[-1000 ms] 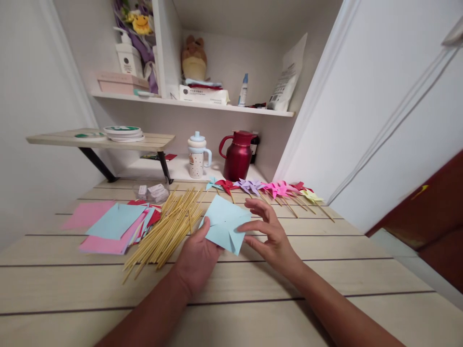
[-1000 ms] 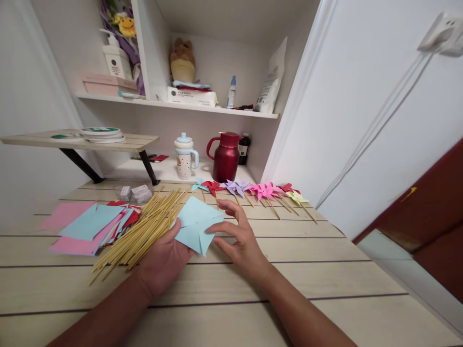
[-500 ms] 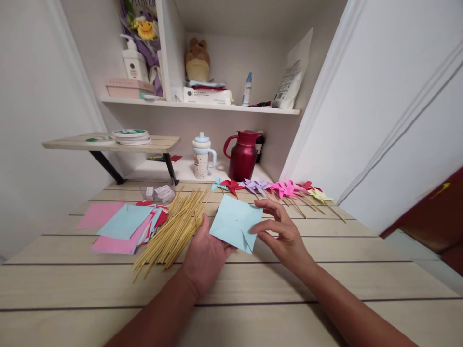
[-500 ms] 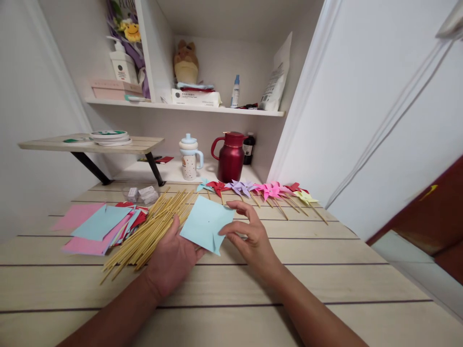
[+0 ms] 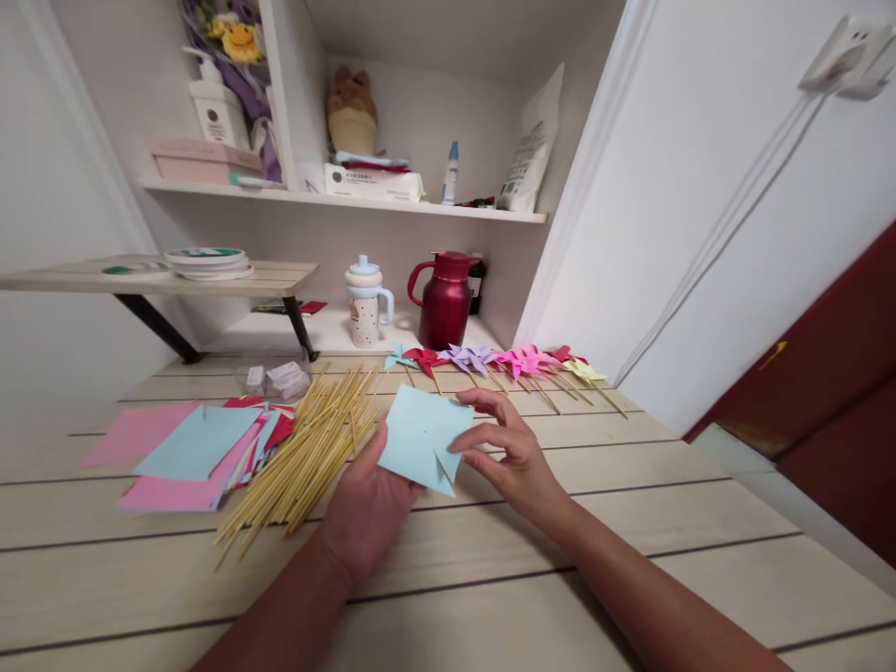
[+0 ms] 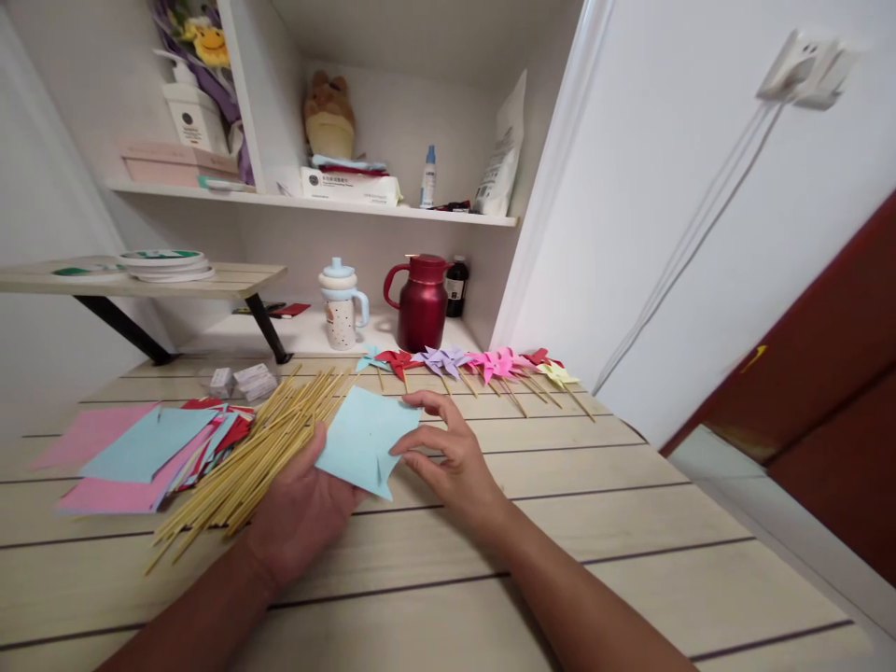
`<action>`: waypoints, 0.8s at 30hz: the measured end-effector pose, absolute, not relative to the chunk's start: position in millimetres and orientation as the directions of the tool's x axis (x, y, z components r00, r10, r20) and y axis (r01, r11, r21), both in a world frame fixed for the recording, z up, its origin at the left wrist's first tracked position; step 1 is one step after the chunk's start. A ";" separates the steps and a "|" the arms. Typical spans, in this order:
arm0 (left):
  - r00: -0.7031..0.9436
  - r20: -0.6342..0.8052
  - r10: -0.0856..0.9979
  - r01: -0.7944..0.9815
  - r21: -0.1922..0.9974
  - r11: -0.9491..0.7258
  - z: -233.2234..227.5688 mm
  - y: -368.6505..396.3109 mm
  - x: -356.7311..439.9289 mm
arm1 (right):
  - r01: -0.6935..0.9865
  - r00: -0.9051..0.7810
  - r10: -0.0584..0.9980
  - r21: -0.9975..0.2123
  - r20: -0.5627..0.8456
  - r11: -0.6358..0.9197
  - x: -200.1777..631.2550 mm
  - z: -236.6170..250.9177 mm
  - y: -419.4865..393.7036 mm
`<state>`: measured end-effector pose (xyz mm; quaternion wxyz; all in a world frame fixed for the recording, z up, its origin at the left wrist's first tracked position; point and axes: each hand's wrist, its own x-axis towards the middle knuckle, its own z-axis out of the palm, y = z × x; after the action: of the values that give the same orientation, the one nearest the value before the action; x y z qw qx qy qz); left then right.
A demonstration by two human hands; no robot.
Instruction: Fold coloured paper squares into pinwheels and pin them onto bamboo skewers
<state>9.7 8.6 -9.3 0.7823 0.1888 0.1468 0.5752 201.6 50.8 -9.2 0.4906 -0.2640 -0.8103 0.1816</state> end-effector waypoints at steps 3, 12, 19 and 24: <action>0.271 0.008 0.963 -0.829 0.511 0.229 -7.6 6.4 11.0 | 0.243 -0.391 0.596 -0.545 0.702 0.802 199.5 -10.4 49.6; 0.326 0.075 0.943 -0.783 0.580 0.224 -9.8 8.0 13.3 | 0.322 -0.211 0.572 -0.497 0.792 0.806 196.3 -16.1 50.2; 0.322 0.088 0.943 -0.776 0.595 0.209 -11.1 6.9 13.7 | 0.381 -0.354 0.405 -0.265 0.843 0.886 192.0 -12.6 43.4; 0.315 0.054 0.947 -0.775 0.591 0.224 -10.1 6.4 13.0 | 0.421 -0.414 0.303 -0.115 0.858 0.900 190.2 -7.3 39.0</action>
<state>13.0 6.4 -10.1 0.7655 0.2677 0.1612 0.5625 190.2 39.0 -7.3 0.4965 -0.2160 -0.8386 -0.0593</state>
